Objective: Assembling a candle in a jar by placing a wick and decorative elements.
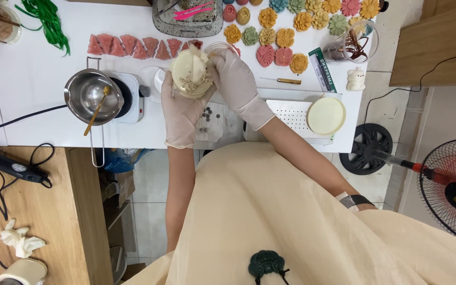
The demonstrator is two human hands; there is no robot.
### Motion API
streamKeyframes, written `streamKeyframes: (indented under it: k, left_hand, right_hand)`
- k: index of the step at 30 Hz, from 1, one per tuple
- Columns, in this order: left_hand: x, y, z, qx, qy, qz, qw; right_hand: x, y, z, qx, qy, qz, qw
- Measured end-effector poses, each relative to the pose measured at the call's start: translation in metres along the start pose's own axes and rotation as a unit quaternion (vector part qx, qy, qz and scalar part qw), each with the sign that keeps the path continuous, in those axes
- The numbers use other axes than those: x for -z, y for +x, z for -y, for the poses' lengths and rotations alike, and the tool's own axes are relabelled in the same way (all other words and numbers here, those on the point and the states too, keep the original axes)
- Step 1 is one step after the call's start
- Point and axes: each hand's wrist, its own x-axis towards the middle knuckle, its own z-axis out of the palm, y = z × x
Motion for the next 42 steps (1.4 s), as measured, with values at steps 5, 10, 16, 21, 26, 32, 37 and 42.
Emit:
streamKeyframes:
  k: [5, 10, 16, 21, 26, 32, 37, 42]
  left_hand:
    - [0.005, 0.002, -0.004, -0.009, -0.008, -0.001, 1.000]
    - [0.002, -0.002, -0.010, -0.007, -0.010, -0.012, 1.000]
    - [0.003, 0.004, -0.011, -0.016, -0.121, -0.038, 0.992]
    - [0.010, 0.009, -0.010, -0.012, -0.117, -0.039, 0.992]
    - [0.014, 0.013, -0.005, -0.009, -0.094, -0.040, 0.995]
    - [0.009, 0.011, 0.000, -0.007, -0.086, -0.011, 0.996]
    - [0.007, 0.008, -0.004, -0.026, -0.101, -0.037, 0.994]
    - [0.010, 0.003, -0.012, -0.034, -0.137, -0.056, 0.988]
  right_hand:
    - [-0.005, 0.002, -0.025, -0.012, 0.046, -0.041, 0.998]
    - [-0.003, 0.011, -0.043, -0.070, 0.084, -0.024, 0.994]
    - [0.013, 0.009, -0.035, -0.051, 0.007, 0.030, 0.998]
    - [0.028, 0.008, -0.005, -0.048, 0.059, 0.011, 0.997]
    - [0.022, 0.008, 0.009, 0.019, 0.103, -0.010, 0.994]
    - [0.008, 0.005, 0.006, 0.048, 0.046, -0.045, 0.997]
    - [0.011, 0.004, 0.005, -0.007, 0.195, -0.045, 0.980]
    - [0.016, 0.012, -0.020, -0.106, 0.235, -0.019, 0.966]
